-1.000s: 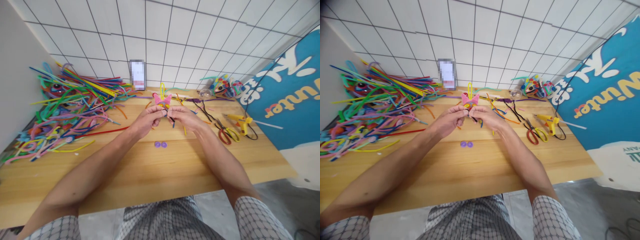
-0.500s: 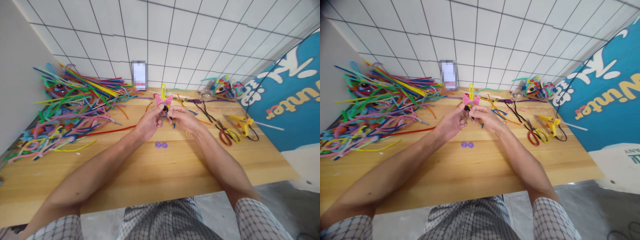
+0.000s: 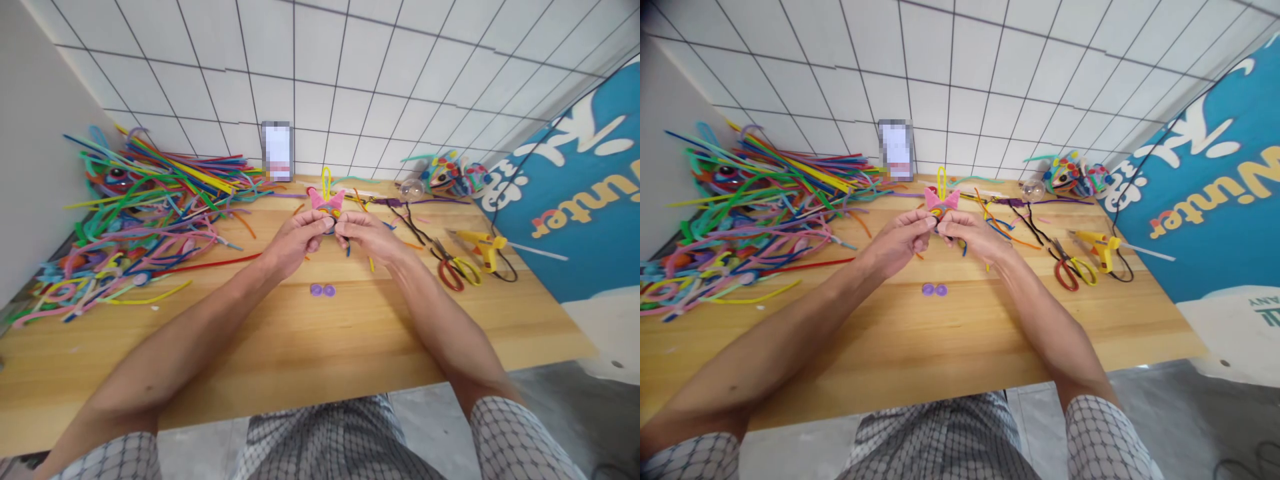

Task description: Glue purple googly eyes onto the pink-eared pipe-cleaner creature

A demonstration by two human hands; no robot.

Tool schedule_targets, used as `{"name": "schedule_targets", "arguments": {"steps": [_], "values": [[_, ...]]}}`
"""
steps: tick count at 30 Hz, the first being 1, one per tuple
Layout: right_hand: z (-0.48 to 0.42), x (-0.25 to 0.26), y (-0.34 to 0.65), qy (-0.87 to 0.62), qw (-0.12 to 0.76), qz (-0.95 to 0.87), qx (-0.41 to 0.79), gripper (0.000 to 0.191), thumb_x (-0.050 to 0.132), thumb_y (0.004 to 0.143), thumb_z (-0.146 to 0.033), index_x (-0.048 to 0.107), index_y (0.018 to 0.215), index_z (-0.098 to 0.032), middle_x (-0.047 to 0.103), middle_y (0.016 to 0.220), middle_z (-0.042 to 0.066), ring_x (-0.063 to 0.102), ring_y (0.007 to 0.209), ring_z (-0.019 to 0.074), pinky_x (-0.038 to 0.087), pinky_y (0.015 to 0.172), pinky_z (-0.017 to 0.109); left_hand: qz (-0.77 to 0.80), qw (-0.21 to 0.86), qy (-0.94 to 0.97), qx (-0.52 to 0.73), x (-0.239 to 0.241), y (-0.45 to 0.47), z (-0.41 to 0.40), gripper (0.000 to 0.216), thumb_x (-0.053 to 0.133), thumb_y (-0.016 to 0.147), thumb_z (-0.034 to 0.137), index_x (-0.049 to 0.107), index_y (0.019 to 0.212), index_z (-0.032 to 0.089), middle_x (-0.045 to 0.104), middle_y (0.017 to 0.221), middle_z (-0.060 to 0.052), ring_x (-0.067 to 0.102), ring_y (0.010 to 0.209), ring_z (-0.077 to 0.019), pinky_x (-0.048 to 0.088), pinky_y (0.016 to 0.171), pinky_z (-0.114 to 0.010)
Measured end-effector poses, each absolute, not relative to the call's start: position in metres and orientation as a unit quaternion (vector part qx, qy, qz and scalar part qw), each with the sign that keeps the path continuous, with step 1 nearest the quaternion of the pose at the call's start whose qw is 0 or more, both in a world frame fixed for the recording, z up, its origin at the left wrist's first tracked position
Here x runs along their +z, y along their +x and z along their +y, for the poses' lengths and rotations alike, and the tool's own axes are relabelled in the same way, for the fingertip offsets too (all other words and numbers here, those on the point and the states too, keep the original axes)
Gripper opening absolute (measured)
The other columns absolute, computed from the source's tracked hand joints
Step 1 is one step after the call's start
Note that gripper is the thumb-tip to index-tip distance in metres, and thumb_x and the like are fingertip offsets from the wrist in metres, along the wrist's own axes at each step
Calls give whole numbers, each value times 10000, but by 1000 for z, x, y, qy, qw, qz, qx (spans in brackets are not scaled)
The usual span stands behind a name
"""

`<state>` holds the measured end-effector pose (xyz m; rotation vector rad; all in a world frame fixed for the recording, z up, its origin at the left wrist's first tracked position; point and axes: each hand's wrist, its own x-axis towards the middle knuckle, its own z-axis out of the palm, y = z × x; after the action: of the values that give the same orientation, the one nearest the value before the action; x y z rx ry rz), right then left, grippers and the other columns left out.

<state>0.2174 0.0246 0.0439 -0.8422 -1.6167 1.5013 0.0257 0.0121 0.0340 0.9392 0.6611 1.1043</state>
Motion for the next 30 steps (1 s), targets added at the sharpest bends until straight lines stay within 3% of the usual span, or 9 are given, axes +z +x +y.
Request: {"name": "schedule_targets", "arguments": {"steps": [7, 11, 16, 23, 30], "values": [[25, 29, 203, -318, 419, -561, 640, 433, 922, 778, -542, 645, 732, -212, 599, 736, -38, 517, 663, 117, 419, 649, 283, 308, 751, 280, 513, 37, 39, -3, 269, 865, 919, 245, 650, 782, 159, 639, 676, 40, 463, 477, -29, 318, 454, -154], [30, 33, 214, -313, 375, -567, 664, 416, 900, 802, -514, 631, 726, -205, 592, 745, -27, 492, 638, 110, 422, 638, 292, 308, 748, 360, 464, 37, 28, 7, 263, 925, 859, 295, 703, 826, 157, 712, 770, 7, 514, 495, -43, 344, 463, -184], [28, 43, 224, -322, 332, -617, 637, 398, 848, 862, -515, 647, 712, -205, 574, 661, -32, 515, 639, 126, 419, 652, 294, 309, 680, 473, 468, 30, 19, 18, 232, 951, 772, 292, 764, 822, 164, 622, 660, 29, 459, 492, -52, 299, 480, -202], [26, 44, 220, -335, 373, -633, 589, 378, 839, 875, -517, 670, 755, -200, 599, 727, -20, 528, 679, 132, 417, 679, 300, 314, 640, 458, 531, 29, 28, 10, 233, 924, 754, 308, 737, 782, 171, 540, 587, 52, 400, 493, -63, 286, 487, -212], [25, 32, 204, -346, 428, -585, 595, 338, 839, 830, -491, 652, 759, -219, 601, 755, -28, 517, 677, 126, 413, 679, 294, 321, 670, 354, 568, 26, 38, 4, 216, 892, 834, 262, 690, 827, 185, 649, 734, 41, 429, 489, -41, 300, 484, -195]]}}
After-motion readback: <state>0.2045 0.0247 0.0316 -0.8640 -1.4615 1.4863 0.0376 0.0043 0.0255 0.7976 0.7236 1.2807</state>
